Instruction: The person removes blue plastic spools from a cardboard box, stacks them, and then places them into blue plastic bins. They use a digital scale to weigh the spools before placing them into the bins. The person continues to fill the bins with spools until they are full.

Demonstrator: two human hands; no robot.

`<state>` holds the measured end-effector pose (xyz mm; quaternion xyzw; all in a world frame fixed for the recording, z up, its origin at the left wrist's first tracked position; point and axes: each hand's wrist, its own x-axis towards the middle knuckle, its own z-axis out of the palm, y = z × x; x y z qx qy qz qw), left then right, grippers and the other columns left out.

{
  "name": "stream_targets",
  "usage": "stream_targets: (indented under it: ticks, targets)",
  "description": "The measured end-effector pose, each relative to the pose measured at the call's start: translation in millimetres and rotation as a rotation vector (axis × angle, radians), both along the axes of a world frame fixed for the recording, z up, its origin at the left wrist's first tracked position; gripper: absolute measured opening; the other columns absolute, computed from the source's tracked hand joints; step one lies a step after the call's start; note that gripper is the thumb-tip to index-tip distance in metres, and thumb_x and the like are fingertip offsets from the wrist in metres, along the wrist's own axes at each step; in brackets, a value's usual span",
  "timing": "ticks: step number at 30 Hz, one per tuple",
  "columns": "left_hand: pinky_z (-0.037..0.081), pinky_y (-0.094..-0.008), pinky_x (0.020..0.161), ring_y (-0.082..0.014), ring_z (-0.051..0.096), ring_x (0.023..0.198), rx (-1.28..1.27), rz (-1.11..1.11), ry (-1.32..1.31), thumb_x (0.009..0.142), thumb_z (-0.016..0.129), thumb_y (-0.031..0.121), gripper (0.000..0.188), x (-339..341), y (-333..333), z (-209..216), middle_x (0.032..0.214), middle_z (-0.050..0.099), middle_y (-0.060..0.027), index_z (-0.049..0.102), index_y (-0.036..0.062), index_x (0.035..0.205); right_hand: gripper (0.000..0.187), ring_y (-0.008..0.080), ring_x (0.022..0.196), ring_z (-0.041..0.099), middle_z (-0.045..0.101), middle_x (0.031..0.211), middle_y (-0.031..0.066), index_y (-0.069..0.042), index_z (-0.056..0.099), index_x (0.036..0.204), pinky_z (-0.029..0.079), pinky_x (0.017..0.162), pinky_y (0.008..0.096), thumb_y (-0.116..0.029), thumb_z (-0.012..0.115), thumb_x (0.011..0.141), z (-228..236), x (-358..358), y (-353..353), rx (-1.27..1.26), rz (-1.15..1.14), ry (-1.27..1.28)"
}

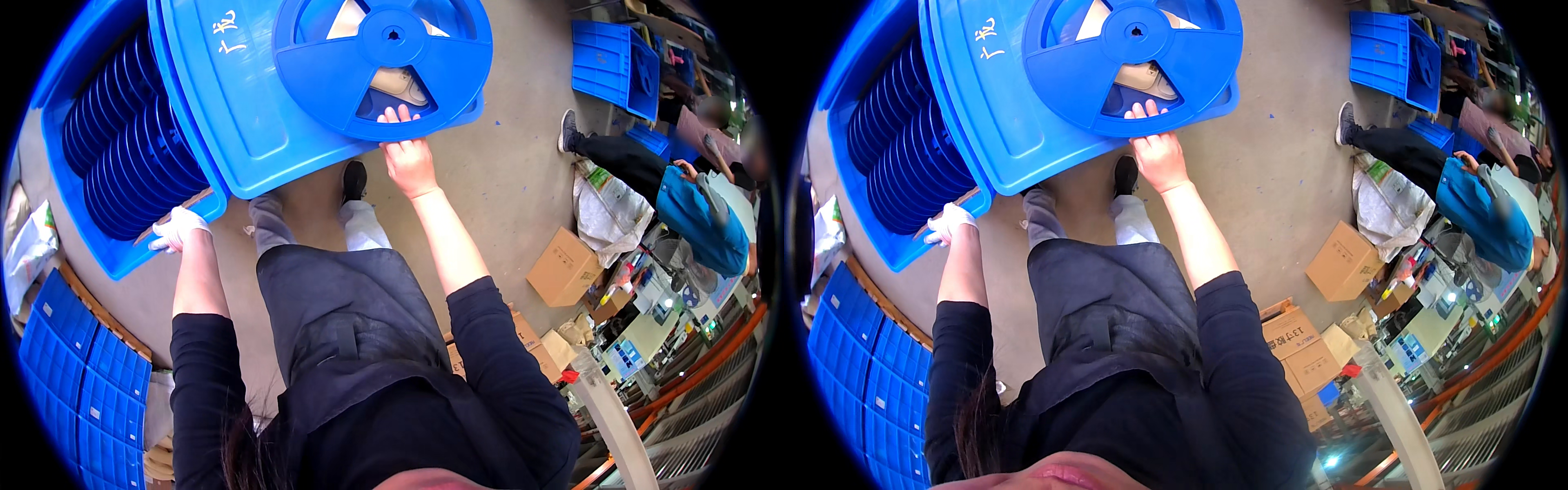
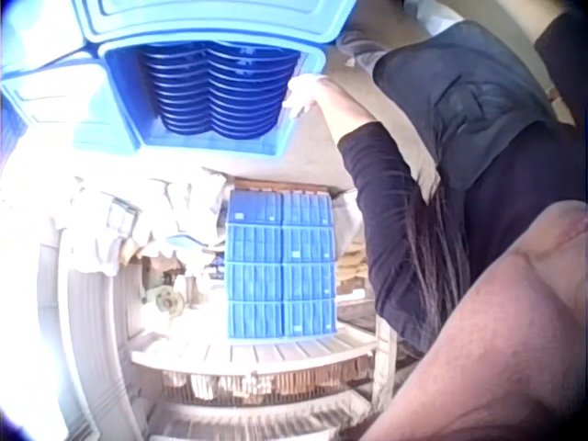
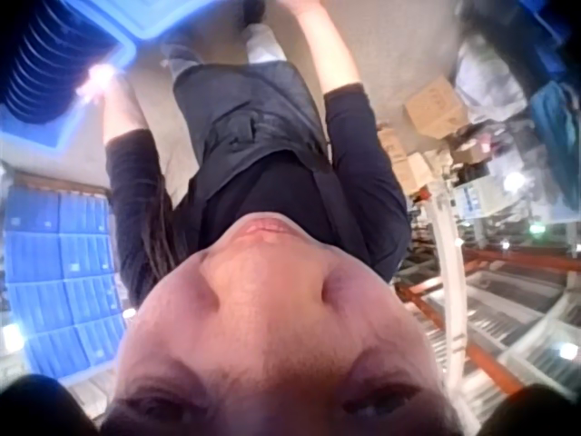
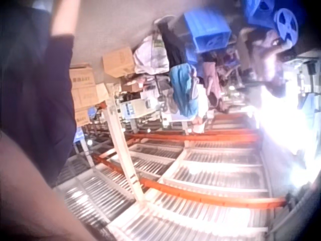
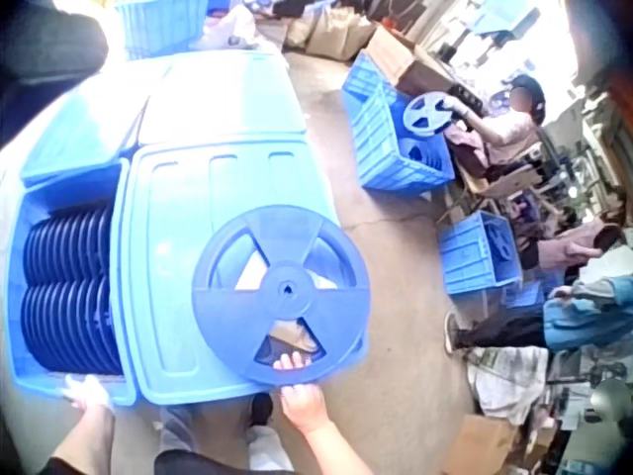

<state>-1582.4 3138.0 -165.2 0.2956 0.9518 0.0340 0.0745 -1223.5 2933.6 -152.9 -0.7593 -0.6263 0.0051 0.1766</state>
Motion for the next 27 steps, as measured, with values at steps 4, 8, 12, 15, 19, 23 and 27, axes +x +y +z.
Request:
stream_targets:
  ticks: [4,8,12,15,19,23,27]
  targets:
    - [0.046,-0.0504,0.097,-0.0403,0.038,0.13,0.04,0.0,-0.003,0.082,0.069,0.025,0.063,-6.6,0.0,-8.4,0.15,0.024,-0.0136,0.045,0.0096,0.137,0.042,0.0352,0.122,0.051,0.057,0.127,0.0135,-0.005,0.056,0.126,0.036,0.107,0.0473,-0.01,0.064,0.085,14.2,-5.0,-35.1,-0.032,-0.055,0.109]
    - [0.048,-0.0504,0.094,-0.0396,0.04,0.127,0.04,-0.028,0.038,0.081,0.069,0.025,0.062,-15.5,-0.7,-10.9,0.146,0.027,-0.0134,0.046,0.0087,0.137,0.035,0.0323,0.111,0.055,0.06,0.113,0.0149,-0.003,0.054,0.12,0.041,0.101,0.0422,-0.009,0.062,0.087,27.2,-9.9,-48.6,0.205,-0.574,0.424]
    - [0.048,-0.0503,0.094,-0.0402,0.041,0.126,0.03,-0.033,0.032,0.081,0.069,0.025,0.062,-11.1,0.2,-4.7,0.146,0.027,-0.0126,0.045,0.0084,0.137,0.027,0.0162,0.084,0.06,0.06,0.101,0.0111,-0.003,0.053,0.115,0.049,0.069,0.0282,-0.021,0.06,0.095,41.2,22.4,-13.1,0.406,-1.113,1.402]
    - [0.048,-0.0502,0.094,-0.041,0.041,0.126,0.028,-0.016,0.018,0.082,0.068,0.024,0.062,-5.9,0.3,1.3,0.147,0.026,-0.0113,0.045,0.0084,0.138,0.016,0.0116,0.061,0.06,0.06,0.081,0.004,-0.007,0.053,0.095,0.043,0.049,0.0214,-0.021,0.058,0.096,40.2,20.9,-0.7,0.301,-1.11,1.481]
    - [0.049,-0.0494,0.093,-0.0407,0.043,0.125,0.038,-0.004,0.033,0.081,0.07,0.022,0.063,-8.4,0.6,1.6,0.148,0.026,-0.0097,0.045,0.0099,0.138,0.015,0.0138,0.061,0.065,0.061,0.074,0.0044,-0.008,0.052,0.088,0.048,0.047,0.0214,-0.019,0.059,0.096,45.6,-31.7,3.7,0.368,-1.124,1.672]
    - [0.05,-0.049,0.093,-0.0401,0.044,0.125,0.102,0.047,-0.013,0.08,0.071,0.019,0.063,1.2,0.7,7.9,0.148,0.026,-0.0095,0.046,0.0115,0.138,0.011,0.0201,0.075,0.069,0.065,0.088,0.0103,-0.006,0.052,0.096,0.056,0.058,0.0265,-0.017,0.053,0.098,57.7,-93.6,19.5,0.393,-1.205,1.969]
    - [0.048,-0.0494,0.096,-0.0399,0.039,0.129,0.069,0.031,0.009,0.08,0.073,0.019,0.064,-12.1,1.2,-4.1,0.15,0.025,-0.0088,0.046,0.0122,0.138,0.019,0.0209,0.082,0.069,0.065,0.1,0.0131,-0.004,0.051,0.108,0.056,0.063,0.0292,-0.021,0.049,0.101,60.4,-125.1,30.5,0.26,-1.102,2.064]
